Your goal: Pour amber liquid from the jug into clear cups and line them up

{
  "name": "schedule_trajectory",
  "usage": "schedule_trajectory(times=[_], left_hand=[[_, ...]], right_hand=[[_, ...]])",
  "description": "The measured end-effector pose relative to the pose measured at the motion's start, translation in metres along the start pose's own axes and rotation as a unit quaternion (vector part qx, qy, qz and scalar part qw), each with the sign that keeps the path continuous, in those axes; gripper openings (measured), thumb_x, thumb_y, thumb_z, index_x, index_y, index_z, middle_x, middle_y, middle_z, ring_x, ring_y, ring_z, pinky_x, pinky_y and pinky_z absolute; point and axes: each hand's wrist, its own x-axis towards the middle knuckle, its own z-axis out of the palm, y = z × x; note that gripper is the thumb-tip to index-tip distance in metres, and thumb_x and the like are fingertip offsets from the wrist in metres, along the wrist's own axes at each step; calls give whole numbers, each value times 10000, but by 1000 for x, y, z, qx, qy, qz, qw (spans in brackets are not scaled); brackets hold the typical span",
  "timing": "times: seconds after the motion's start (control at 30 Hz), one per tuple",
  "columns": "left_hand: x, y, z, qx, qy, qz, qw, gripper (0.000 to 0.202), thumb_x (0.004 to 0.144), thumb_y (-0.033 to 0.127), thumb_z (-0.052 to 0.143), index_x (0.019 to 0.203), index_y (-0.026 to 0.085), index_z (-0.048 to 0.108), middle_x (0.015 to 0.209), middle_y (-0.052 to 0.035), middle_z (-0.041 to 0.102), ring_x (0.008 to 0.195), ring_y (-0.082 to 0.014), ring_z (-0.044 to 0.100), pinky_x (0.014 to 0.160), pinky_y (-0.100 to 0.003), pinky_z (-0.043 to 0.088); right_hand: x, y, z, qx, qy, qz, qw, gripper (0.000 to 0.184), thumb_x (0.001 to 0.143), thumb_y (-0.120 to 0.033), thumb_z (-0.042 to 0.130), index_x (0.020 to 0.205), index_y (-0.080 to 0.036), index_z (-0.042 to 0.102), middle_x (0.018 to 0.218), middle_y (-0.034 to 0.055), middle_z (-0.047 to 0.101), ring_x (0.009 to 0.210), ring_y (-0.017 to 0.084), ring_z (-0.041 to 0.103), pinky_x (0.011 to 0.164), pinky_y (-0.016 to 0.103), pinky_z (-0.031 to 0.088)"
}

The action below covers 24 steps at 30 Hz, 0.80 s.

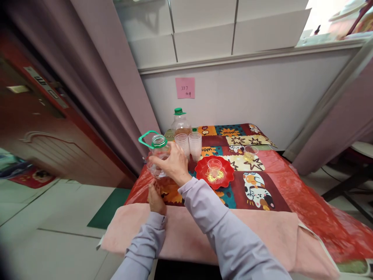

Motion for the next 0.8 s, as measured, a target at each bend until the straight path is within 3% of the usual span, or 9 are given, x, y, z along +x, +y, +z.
schedule_trajectory(times=[0.13,0.3,0.5,0.8], left_hand=[[-1,10,4,-91,26,-57,994,777,995,724,272,1488,178,522,1582,-194,522,1441,-276,543,1119,-416,513],[0,20,1,-181,-38,-140,973,693,972,716,399,1352,187,637,1405,-191,676,1205,-290,709,913,-421,613],[6,33,-3,-274,-158,-232,920,458,1025,487,485,1320,205,692,1265,-114,763,1208,-297,709,988,-454,599],[6,34,-4,-350,-157,-245,890,399,1013,288,556,1391,219,659,1223,-80,785,1211,-279,711,1047,-435,578]], right_hand=[[-10,7,-20,24,19,7,1000,508,737,-576,824,1058,-245,612,1013,33,702,987,257,657,891,409,525],[-23,14,-36,61,39,3,997,548,736,-504,844,1163,-238,626,1130,65,723,1048,275,674,918,426,534],[-37,20,-46,86,63,19,994,526,744,-504,827,1154,-232,640,1155,83,708,1078,290,658,961,454,528],[-46,21,-48,142,72,22,987,611,742,-569,841,1210,-228,645,1155,85,723,1084,287,689,965,451,543]])
